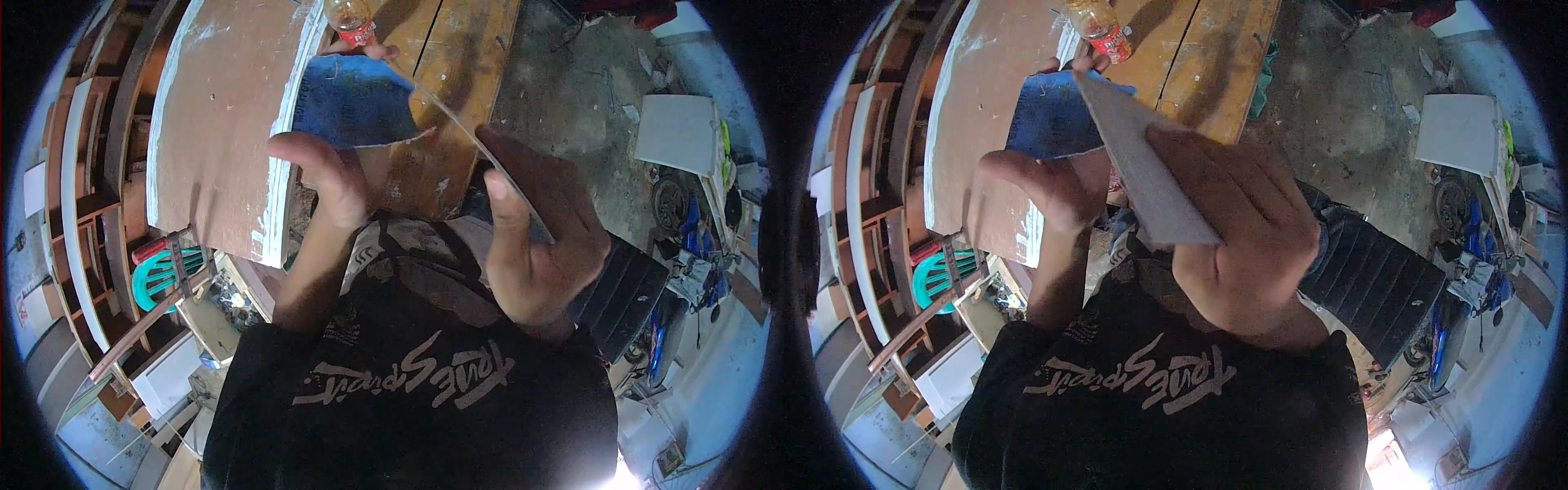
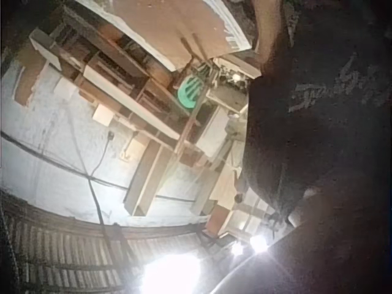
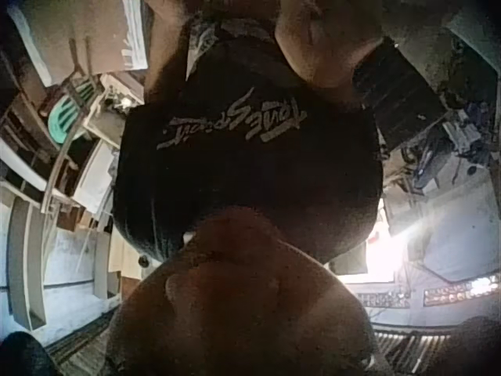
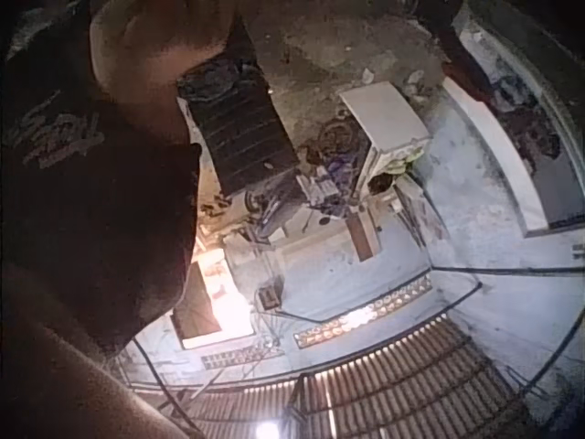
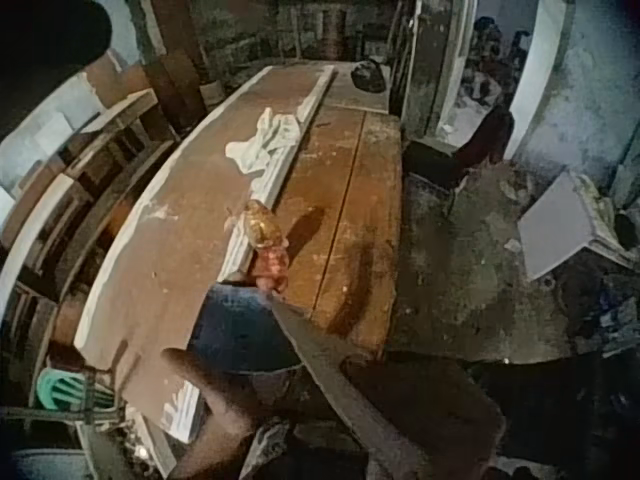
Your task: The person pours a brown liquid from a plastic bottle onto a small piece of wood, then uses a scraper and sandpaper to spread the liquid across the surface and edges.
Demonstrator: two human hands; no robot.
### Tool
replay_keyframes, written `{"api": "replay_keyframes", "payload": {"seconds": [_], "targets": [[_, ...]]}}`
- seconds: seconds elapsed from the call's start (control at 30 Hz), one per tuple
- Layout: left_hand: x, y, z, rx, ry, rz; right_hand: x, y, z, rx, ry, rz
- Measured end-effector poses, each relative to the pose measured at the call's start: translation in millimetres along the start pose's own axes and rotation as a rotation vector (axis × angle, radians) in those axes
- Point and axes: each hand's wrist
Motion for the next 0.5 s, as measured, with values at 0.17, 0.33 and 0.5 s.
{"api": "replay_keyframes", "payload": {"seconds": [0.17, 0.33, 0.5], "targets": [[2, -4, 3, 0.003, 0.023, -0.038, -3, -3, 0, 0.01, -0.086, -0.055], [2, -2, 13, 0.029, -0.217, 0.105, 9, 12, -2, -0.042, -0.08, -0.084], [2, -3, 16, 0.049, -0.196, 0.106, 10, 8, -3, -0.087, -0.206, -0.093]]}}
Point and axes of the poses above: each hand's wrist, its own z-axis away from the middle knuckle, its own x-axis out of the palm, y = z × x, and after that the axes turned 11 degrees about -y, right-handed
